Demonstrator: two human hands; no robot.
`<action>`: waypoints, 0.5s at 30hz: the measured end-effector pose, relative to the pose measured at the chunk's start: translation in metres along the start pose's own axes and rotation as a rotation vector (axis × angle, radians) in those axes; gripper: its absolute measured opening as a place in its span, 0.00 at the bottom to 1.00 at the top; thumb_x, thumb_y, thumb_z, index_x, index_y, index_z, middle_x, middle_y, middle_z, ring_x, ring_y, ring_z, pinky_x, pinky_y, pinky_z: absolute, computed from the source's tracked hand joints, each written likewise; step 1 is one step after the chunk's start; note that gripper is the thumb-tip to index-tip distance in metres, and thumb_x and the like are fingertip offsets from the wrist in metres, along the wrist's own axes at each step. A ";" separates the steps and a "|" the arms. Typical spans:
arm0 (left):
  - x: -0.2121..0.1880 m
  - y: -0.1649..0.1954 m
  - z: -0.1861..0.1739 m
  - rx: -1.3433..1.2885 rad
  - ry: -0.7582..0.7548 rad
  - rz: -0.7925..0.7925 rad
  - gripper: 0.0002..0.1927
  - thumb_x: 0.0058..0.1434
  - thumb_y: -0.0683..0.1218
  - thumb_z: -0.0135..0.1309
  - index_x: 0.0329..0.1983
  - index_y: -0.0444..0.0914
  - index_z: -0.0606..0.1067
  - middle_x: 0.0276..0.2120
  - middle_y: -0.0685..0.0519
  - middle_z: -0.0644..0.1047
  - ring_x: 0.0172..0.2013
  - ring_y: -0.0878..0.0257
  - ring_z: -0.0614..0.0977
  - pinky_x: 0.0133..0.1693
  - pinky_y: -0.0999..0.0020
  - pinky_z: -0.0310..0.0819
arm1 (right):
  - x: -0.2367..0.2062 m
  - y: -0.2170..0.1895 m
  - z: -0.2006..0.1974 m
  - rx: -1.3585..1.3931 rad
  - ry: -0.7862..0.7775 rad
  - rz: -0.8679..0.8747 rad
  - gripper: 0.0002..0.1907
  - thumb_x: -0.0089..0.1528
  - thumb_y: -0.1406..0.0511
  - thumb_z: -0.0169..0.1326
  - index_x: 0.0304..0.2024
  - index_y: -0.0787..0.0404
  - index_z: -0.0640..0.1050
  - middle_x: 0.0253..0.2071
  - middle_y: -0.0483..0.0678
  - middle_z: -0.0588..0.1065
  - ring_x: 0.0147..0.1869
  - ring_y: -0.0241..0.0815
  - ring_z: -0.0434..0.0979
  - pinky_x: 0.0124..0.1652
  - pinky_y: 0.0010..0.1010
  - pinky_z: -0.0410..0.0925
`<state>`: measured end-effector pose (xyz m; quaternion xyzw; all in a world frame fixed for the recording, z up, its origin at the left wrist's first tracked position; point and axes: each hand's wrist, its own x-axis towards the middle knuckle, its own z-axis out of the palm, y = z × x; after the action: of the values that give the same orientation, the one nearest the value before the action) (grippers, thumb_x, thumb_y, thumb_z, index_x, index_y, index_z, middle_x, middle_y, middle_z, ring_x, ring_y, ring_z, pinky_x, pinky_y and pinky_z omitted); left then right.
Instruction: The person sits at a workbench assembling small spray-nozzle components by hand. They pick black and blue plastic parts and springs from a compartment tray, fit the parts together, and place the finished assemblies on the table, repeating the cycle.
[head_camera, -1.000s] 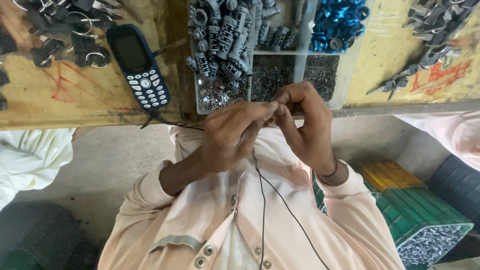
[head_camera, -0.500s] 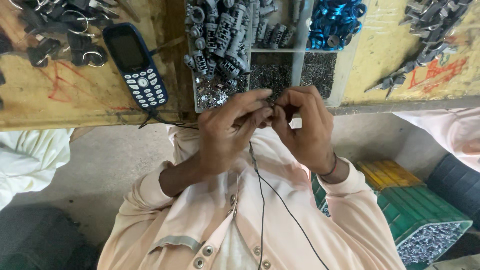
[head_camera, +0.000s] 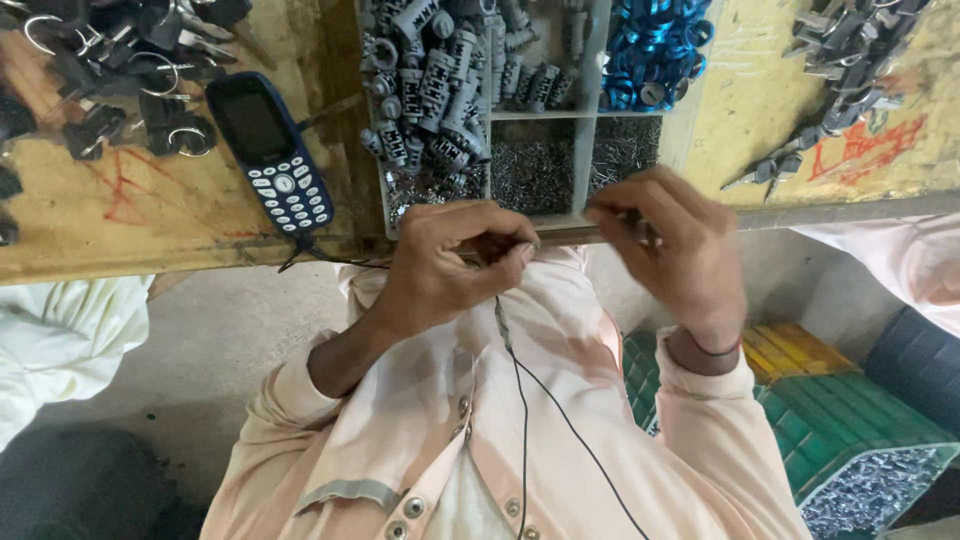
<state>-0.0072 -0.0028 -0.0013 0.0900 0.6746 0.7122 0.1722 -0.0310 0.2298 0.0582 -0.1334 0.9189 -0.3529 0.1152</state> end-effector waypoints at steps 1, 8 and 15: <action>0.003 -0.001 0.000 -0.003 0.017 0.019 0.05 0.64 0.39 0.62 0.41 0.33 0.81 0.35 0.54 0.82 0.32 0.73 0.81 0.34 0.78 0.77 | 0.003 0.004 -0.003 -0.180 -0.036 -0.007 0.06 0.64 0.70 0.62 0.41 0.61 0.77 0.38 0.48 0.74 0.36 0.42 0.76 0.33 0.34 0.67; 0.007 0.001 0.003 0.037 -0.015 0.025 0.05 0.67 0.40 0.60 0.44 0.34 0.79 0.35 0.53 0.82 0.33 0.72 0.83 0.35 0.77 0.78 | -0.002 0.037 -0.001 -0.460 -0.067 0.025 0.05 0.67 0.67 0.59 0.43 0.60 0.75 0.37 0.51 0.73 0.38 0.54 0.77 0.34 0.44 0.67; 0.006 0.006 0.010 0.075 0.021 0.044 0.05 0.68 0.40 0.59 0.45 0.34 0.78 0.35 0.53 0.81 0.31 0.71 0.82 0.33 0.76 0.78 | -0.001 0.023 0.001 0.762 0.120 0.385 0.02 0.74 0.71 0.46 0.49 0.64 0.69 0.42 0.51 0.76 0.37 0.36 0.77 0.37 0.26 0.72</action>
<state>-0.0095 0.0083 0.0043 0.1037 0.7005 0.6909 0.1456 -0.0334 0.2460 0.0417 0.1133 0.7360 -0.6463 0.1663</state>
